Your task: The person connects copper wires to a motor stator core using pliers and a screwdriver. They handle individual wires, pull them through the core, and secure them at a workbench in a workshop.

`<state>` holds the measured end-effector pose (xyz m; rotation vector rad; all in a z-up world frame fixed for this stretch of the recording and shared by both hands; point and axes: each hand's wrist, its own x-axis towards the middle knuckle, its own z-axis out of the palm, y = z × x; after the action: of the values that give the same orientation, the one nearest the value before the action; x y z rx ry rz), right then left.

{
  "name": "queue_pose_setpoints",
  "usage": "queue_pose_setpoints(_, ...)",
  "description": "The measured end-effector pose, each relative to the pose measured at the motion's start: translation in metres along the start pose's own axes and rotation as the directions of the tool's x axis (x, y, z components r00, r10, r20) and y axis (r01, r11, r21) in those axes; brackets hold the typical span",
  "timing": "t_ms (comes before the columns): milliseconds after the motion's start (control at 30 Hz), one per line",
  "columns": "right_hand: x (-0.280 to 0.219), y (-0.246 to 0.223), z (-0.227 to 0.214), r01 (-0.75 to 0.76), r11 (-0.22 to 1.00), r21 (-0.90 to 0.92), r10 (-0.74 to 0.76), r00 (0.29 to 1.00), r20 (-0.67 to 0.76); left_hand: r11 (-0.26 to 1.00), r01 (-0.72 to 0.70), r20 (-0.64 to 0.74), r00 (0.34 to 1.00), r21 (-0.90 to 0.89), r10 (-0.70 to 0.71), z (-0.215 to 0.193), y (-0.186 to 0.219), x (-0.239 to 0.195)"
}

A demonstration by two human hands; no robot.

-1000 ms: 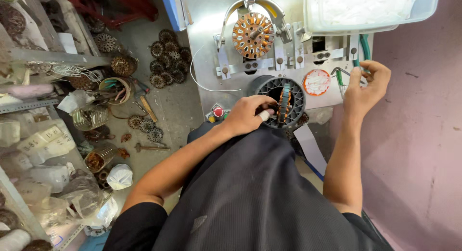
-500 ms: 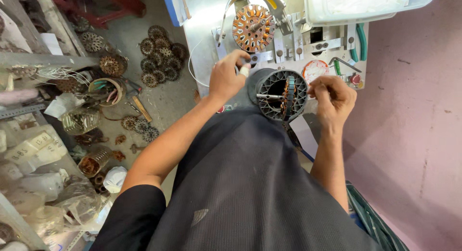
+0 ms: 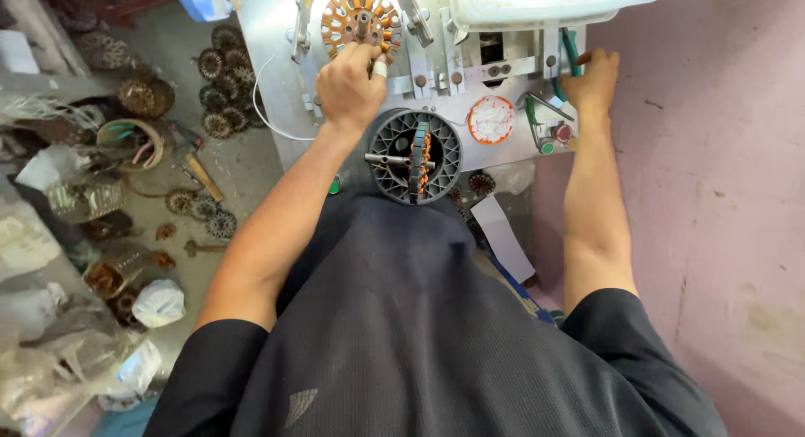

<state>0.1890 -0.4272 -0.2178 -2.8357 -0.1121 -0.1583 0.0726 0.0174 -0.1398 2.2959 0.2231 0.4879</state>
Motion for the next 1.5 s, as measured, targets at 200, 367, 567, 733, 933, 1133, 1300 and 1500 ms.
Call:
queue_pose_setpoints(200,0.022,0.029,0.019,-0.008,0.998,-0.061,0.028,0.945,0.325,1.000,0.021,-0.110,0.994,0.009,-0.020,0.006,0.005,-0.009)
queue_pose_setpoints(367,0.021,0.017,-0.019,-0.238,0.969,0.061,0.184,0.868,0.461,0.998,0.060,-0.109,0.992,0.029,-0.056,0.021,0.002,-0.008)
queue_pose_setpoints(567,-0.027,-0.016,-0.100,-0.554,0.825,0.114,0.365,0.675,0.641,0.999,0.037,-0.054,0.998,0.004,-0.037,0.019,-0.009,-0.008)
queue_pose_setpoints(733,-0.079,-0.086,-0.148,-0.711,0.557,0.429,0.058,0.549,0.834,0.991,-0.063,-0.089,0.995,-0.120,0.053,0.011,-0.015,-0.013)
queue_pose_setpoints(933,-0.045,-0.192,-0.128,-0.391,0.767,0.509,-0.308,0.472,0.826,0.979,-0.101,-0.086,0.992,-0.176,0.087,0.010,-0.022,-0.012)
queue_pose_setpoints(1133,0.008,-0.260,-0.103,-0.376,0.846,0.378,-0.287,0.276,0.917,0.997,-0.007,-0.083,0.997,-0.071,0.001,0.013,-0.018,-0.007)
queue_pose_setpoints(1300,0.024,-0.277,-0.099,-0.398,0.881,0.258,-0.214,0.152,0.965,0.992,0.005,-0.149,0.988,-0.124,-0.023,0.015,-0.015,-0.010)
queue_pose_setpoints(1500,0.038,-0.288,-0.099,-0.472,0.843,0.256,-0.244,0.089,0.966,0.966,0.015,-0.165,0.984,-0.257,-0.059,0.014,-0.020,-0.014)
